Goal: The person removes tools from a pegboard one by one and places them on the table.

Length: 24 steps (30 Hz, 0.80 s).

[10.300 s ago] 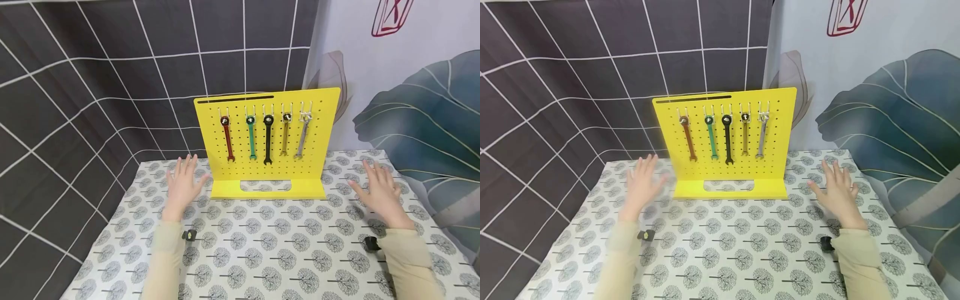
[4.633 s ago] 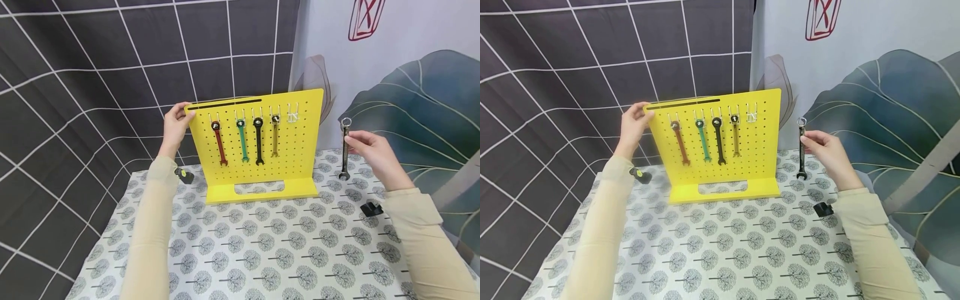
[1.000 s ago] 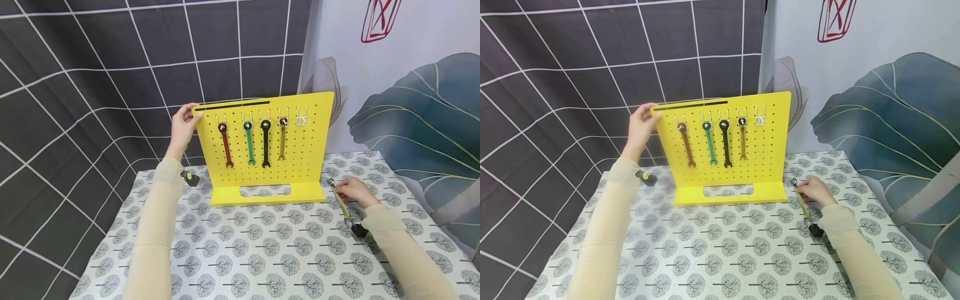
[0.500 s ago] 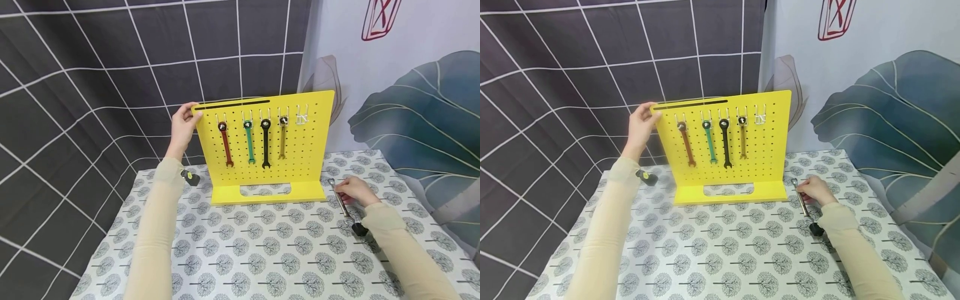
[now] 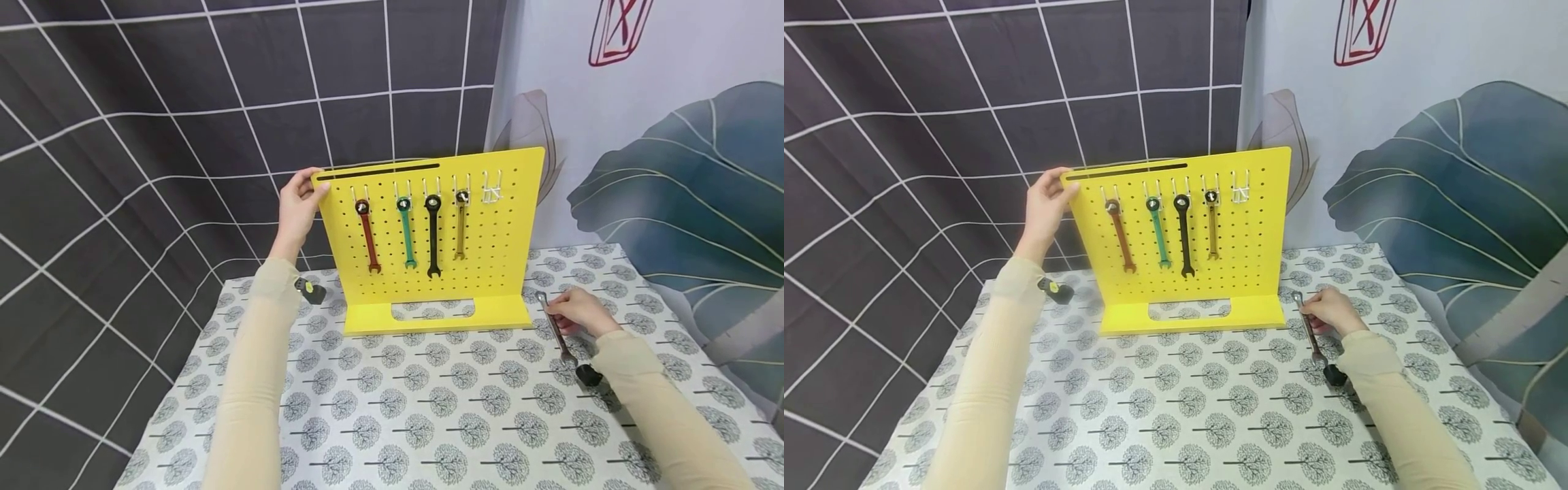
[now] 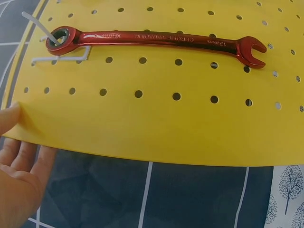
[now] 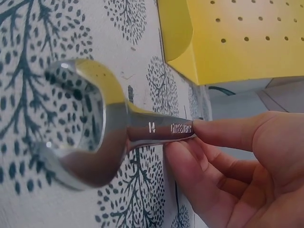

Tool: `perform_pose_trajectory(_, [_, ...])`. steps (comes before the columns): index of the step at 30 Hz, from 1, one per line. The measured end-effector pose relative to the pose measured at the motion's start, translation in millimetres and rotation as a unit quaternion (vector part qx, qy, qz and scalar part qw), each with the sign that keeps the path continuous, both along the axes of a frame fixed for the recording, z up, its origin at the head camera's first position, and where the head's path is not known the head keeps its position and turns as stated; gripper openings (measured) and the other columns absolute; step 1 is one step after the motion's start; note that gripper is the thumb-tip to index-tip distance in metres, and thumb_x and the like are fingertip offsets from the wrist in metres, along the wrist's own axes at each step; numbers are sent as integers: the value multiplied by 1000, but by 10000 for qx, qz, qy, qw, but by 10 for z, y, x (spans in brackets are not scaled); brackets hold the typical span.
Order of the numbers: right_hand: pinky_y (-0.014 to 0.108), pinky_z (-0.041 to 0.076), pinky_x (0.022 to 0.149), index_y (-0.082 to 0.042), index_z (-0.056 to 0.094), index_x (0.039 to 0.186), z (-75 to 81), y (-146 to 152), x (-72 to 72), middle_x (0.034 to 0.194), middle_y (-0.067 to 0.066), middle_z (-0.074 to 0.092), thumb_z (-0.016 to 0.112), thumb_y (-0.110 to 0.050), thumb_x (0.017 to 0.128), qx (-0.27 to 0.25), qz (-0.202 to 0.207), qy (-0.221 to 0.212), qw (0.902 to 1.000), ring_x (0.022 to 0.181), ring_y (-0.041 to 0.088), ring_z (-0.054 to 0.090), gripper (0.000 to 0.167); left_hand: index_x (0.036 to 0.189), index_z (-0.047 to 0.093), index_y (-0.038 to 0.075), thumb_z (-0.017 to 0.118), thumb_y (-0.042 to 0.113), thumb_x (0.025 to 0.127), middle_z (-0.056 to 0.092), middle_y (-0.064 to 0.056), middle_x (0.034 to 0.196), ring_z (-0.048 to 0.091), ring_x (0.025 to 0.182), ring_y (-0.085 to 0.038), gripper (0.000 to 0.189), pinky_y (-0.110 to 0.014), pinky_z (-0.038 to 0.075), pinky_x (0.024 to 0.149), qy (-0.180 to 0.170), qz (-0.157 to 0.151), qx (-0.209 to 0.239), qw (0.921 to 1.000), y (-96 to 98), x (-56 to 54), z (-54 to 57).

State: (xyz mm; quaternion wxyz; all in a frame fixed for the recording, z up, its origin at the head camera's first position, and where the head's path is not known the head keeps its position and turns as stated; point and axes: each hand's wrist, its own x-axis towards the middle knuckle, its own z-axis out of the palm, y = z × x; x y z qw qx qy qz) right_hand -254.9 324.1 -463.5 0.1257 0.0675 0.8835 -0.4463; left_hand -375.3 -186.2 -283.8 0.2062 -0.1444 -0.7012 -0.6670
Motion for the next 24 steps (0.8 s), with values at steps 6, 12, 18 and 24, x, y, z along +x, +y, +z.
perform_pose_trajectory(6, [31, 60, 61, 19, 57, 117, 6, 23, -15, 80, 7, 62, 63, -12, 97, -80, 59, -78, 9999, 65, 15, 62, 37, 123, 65, 5, 70, 4, 94, 67, -7, 105, 64, 89, -15, 29, -23, 54, 72, -51, 11, -11, 10000, -3, 1, 2])
perform_pose_trajectory(12, [31, 60, 65, 19, 55, 119, 86, 68, -18, 85, 11, 65, 65, -17, 98, -53, 238, -40, 9997, 70, 16, 65, 44, 124, 64, 5, 70, 7, 95, 67, -8, 107, 65, 92, -16, 29, -24, 55, 74, -44, -33, -115, 9999, 1, -4, 7])
perform_pose_trajectory(18, [34, 60, 77, 19, 51, 127, 229, 77, -33, 103, 22, 69, 64, -22, 99, 71, 384, 169, 9991, 85, 21, 69, 52, 121, 66, 6, 71, 5, 94, 67, -11, 108, 66, 93, -18, 28, -24, 54, 75, -87, -77, 6, 9999, 14, -1, 20])
perform_pose_trajectory(24, [41, 58, 87, 17, 50, 133, 349, 19, -105, 121, 30, 64, 62, -24, 101, 22, 530, 369, 9979, 100, 33, 69, 54, 123, 66, 6, 70, 6, 94, 67, -10, 109, 66, 93, -17, 29, -24, 55, 74, -123, -41, -37, 9999, -10, 1, 11])
